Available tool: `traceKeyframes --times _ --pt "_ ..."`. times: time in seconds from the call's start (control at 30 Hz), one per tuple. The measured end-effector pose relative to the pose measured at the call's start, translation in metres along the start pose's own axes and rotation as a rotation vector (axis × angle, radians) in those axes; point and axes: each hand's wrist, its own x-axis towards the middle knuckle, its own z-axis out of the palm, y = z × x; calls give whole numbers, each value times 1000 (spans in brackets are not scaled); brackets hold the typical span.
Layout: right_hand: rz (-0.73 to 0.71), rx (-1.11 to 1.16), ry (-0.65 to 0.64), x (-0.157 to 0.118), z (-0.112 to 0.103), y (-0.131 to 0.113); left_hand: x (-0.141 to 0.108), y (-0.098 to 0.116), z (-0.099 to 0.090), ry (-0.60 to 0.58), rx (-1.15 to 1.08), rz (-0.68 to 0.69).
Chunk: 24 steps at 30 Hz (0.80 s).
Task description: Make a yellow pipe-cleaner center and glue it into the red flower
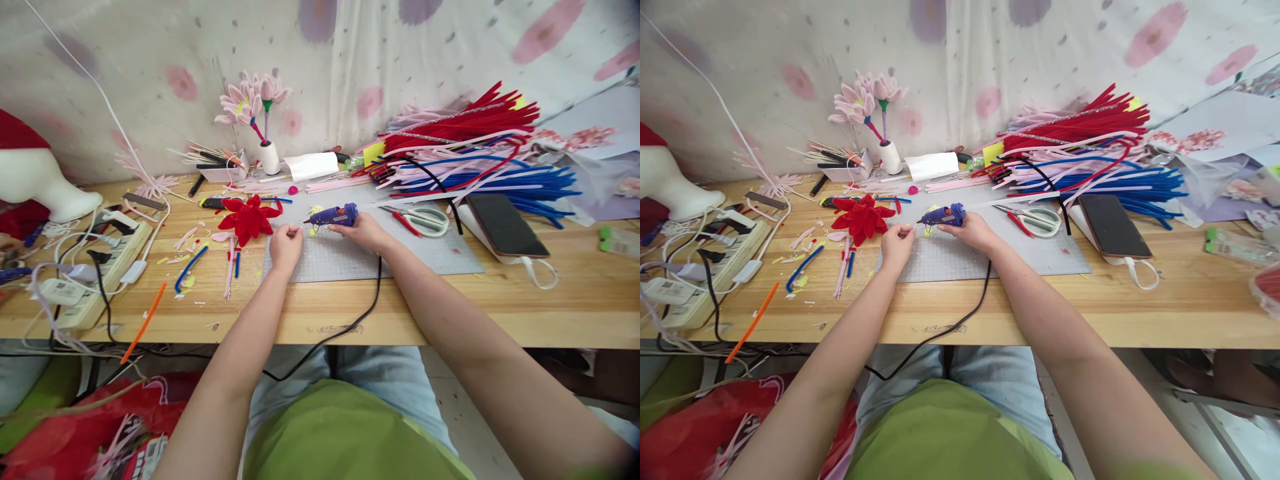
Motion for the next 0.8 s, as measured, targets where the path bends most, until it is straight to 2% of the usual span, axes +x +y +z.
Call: traceKeyframes --times 0.1,0.2,0.4,0.47,0.63,0.8 --pt "-11 7 6 0 -2 -2 1 -1 1 1 -36 5" --pt "39 -5 41 0 -8 -2 2 -3 3 -17 -149 25" --pt "222 -41 316 7 -32 22 4 -7 5 -54 -321 -32" --pt "265 -102 362 10 -38 32 5 -8 5 -55 -329 -56" --pt "320 -286 383 16 -39 43 5 -6 3 -58 -338 -117" --pt "307 -398 323 15 -43 39 3 -3 1 -72 -365 -164"
